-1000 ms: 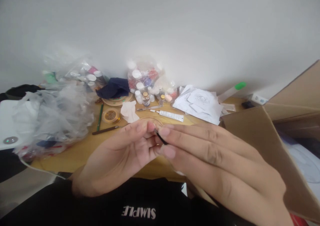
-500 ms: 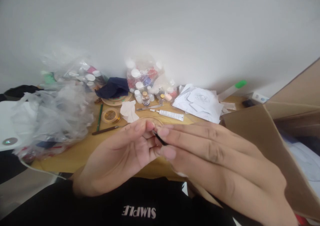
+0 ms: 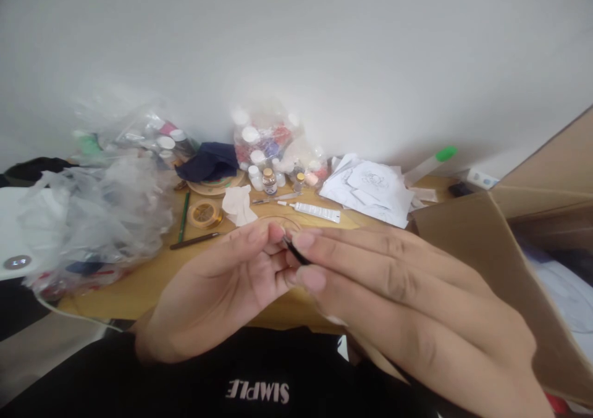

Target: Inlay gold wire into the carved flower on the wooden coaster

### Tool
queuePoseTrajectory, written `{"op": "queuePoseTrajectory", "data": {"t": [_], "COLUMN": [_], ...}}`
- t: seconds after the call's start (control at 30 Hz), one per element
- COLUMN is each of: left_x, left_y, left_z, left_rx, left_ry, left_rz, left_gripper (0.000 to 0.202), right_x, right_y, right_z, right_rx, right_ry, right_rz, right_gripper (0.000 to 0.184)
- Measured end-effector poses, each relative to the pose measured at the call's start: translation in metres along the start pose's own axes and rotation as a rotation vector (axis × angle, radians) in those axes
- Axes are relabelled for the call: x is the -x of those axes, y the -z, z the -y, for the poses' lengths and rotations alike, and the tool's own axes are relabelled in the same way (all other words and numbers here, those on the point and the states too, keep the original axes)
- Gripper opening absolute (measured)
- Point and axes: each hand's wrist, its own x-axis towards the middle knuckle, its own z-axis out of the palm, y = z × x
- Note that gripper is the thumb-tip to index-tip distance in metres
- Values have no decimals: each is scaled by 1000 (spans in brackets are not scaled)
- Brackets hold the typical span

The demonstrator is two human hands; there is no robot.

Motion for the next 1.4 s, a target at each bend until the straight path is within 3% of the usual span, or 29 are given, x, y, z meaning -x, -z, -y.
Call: {"op": "queuePoseTrajectory", "data": {"t": [0.13,0.47,0.57,0.73,0.9,1.07,1.2,1.4], "left_x": [-1,-2,-2,-2,-2,-1,-1,-2], "left_y": [0,-1,0,1,0,0,1,1], "left_z": [0,1,1,1,1,0,0,0], "left_rx": [11,26,26,24,48,45,44,45], "left_ry": [-8,-6,-10,-14,-3,0,5,3], "left_rz": [4,-18,-6,16,41,31,18,18], "left_gripper": [8,7,6,7,9,9,9,10], "right_x": [0,0,-2,-5,-1,2,-1,-7], "right_y": [-10,-20,-18,-11,-12,-17,-15,-1], "right_z": [-3,-2,3,13,2,-8,-3,8], "right_rx": [44,124,79,-23,77,103,48,-67], "right_ry": [74,61,44,-150,50,109,78,-87], "right_rz": [-131,-223,-214,-166,-196,-188,-203,-25], "right_gripper": [37,36,34,27,35,37,35,33]}}
